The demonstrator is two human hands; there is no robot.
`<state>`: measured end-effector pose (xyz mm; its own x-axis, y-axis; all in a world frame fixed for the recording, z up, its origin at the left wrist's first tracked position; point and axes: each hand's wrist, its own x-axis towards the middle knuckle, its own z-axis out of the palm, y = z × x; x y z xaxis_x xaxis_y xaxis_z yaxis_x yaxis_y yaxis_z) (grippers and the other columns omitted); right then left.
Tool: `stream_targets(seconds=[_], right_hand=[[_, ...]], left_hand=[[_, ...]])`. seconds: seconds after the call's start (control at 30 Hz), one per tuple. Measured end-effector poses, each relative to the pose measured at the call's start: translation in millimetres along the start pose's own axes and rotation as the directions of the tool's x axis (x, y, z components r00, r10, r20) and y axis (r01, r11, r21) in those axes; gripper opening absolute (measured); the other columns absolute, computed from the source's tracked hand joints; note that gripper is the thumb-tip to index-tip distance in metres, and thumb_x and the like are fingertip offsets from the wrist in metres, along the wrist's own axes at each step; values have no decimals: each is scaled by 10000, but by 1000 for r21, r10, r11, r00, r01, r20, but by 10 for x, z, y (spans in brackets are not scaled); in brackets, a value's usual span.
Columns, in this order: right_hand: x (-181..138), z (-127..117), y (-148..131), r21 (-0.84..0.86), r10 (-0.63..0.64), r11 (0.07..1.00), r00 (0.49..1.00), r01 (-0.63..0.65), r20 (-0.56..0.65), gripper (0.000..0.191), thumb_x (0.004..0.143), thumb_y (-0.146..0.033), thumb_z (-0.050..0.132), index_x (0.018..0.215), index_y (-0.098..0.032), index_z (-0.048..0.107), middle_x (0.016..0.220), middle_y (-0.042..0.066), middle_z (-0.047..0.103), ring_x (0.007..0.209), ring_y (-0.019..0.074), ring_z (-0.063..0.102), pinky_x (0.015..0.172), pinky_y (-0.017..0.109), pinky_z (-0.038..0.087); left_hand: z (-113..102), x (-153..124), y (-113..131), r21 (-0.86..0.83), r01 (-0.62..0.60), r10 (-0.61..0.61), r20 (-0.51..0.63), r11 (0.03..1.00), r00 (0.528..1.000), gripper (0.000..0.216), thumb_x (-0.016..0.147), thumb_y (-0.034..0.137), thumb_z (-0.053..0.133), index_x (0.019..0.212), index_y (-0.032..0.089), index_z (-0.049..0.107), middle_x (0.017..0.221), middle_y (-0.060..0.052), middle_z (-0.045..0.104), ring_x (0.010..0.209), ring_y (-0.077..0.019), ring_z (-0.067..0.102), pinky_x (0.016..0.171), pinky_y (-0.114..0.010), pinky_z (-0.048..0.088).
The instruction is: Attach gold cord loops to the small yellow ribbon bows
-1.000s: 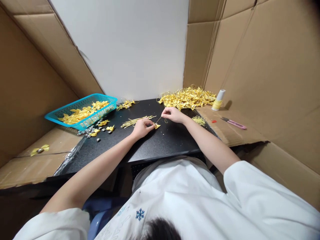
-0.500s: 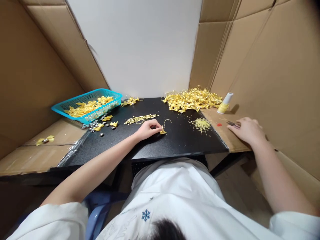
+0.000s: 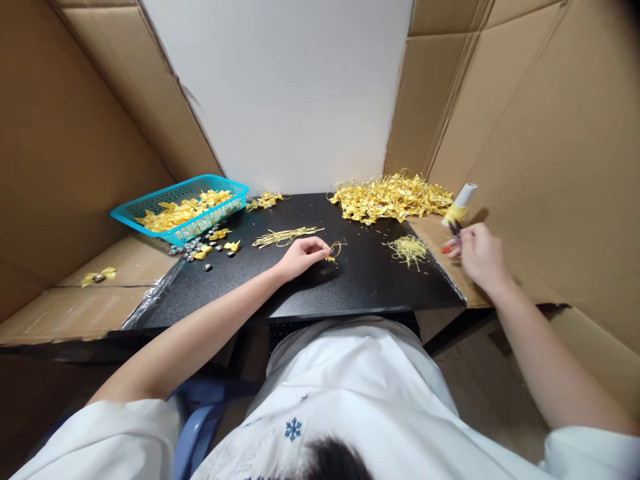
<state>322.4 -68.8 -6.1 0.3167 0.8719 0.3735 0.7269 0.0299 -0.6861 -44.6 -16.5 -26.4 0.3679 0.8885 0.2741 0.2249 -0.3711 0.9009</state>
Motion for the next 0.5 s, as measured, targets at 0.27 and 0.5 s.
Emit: stream_targets(seconds=[0.27,0.5], right_hand=[[-462,894,-1081,508,-428,844,790,175,439,339,900,-491,472,878,-172,584,651,-15,556,599,107,487,597,230,376],[-455,1046,-1061,403,-451,875,758,269,472,331,915,-382,439,792,-145,635,637,-1,567,614,113,485,605,229,344]], left_hand=[[58,-25,25,-1,-14,14,10,1000,1000,324,701,432,739,752,127,641,650,-23,659,535,-83,535,530,-199,409],[75,-55,45,139,-77,64,92,987,994,211,756,326,681,808,122,699,729,-50,709,578,-95,574,556,-203,433]])
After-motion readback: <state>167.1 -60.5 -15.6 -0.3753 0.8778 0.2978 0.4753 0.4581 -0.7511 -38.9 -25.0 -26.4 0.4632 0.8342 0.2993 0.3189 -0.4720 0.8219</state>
